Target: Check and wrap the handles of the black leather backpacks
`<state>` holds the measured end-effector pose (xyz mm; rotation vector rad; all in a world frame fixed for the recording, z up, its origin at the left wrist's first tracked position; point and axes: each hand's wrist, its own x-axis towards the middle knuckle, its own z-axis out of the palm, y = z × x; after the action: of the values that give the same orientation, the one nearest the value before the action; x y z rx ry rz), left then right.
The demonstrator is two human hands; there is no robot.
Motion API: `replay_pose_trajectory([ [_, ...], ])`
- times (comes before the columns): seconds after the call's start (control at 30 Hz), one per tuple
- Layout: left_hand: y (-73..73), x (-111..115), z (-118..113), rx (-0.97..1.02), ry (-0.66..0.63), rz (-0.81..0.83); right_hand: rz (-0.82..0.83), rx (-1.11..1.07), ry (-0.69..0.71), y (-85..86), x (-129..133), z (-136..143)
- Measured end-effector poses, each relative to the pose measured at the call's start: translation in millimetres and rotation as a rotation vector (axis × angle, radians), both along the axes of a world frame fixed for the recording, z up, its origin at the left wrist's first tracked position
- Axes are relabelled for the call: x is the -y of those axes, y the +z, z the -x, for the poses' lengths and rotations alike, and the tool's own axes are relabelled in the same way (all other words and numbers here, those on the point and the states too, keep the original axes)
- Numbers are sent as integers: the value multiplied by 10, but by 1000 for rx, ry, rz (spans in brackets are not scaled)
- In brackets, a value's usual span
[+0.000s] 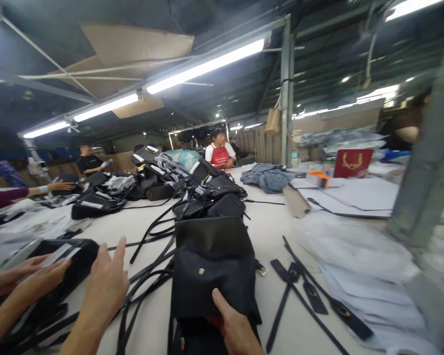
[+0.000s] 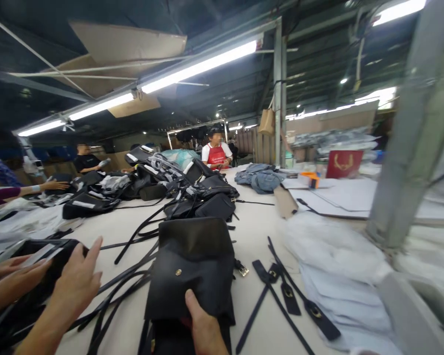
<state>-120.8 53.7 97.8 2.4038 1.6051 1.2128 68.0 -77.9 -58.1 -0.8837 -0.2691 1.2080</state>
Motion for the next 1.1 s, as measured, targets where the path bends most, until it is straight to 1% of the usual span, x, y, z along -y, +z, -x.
replay_pose_trajectory([
  [0.03,-93,33,-54,-84,-46,34,-6,-17,20,43,4,29],
  [0.07,-178,109,-138,-191,-139,79,-23,-37,46,79,7,54],
  [0.17,-349,494,-479,-515,-580,285,-102,-73,94,168,34,106],
  [0.2,-388,620,-596,-604,-660,333,-139,-62,116,197,57,114],
  [0.23,-428,719,-703,-675,-689,349,-171,-34,134,227,93,115],
  [0.3,-524,804,-866,-753,-670,308,-222,93,174,291,209,82],
  [0.37,-633,749,-942,-751,-693,265,-241,243,239,353,388,-15],
  [0.4,-682,689,-949,-715,-731,274,-211,293,262,380,497,-92],
  [0.47,-738,562,-926,-557,-796,341,-102,344,286,417,725,-294],
  [0.53,-723,474,-896,-383,-804,402,32,389,213,422,924,-530],
  [0.57,-690,451,-891,-318,-793,413,84,427,139,409,998,-644],
  [0.63,-596,430,-910,-248,-776,417,155,510,-7,358,1084,-820],
  [0.7,-497,416,-957,-199,-755,415,205,584,-100,290,1103,-897],
  [0.77,-425,385,-1005,-141,-736,411,229,664,-124,226,1085,-872],
  [0.8,-403,364,-1025,-116,-734,413,233,701,-113,201,1070,-834],
  [0.9,-388,294,-1076,-65,-751,437,215,774,-86,162,1006,-678],
  [0.97,-396,260,-1112,-52,-754,453,170,761,-77,168,945,-575],
  [1.03,-391,235,-1147,-44,-744,455,124,703,-78,196,869,-485],
  [1.1,-360,217,-1160,-38,-747,452,119,633,-76,244,795,-399],
])
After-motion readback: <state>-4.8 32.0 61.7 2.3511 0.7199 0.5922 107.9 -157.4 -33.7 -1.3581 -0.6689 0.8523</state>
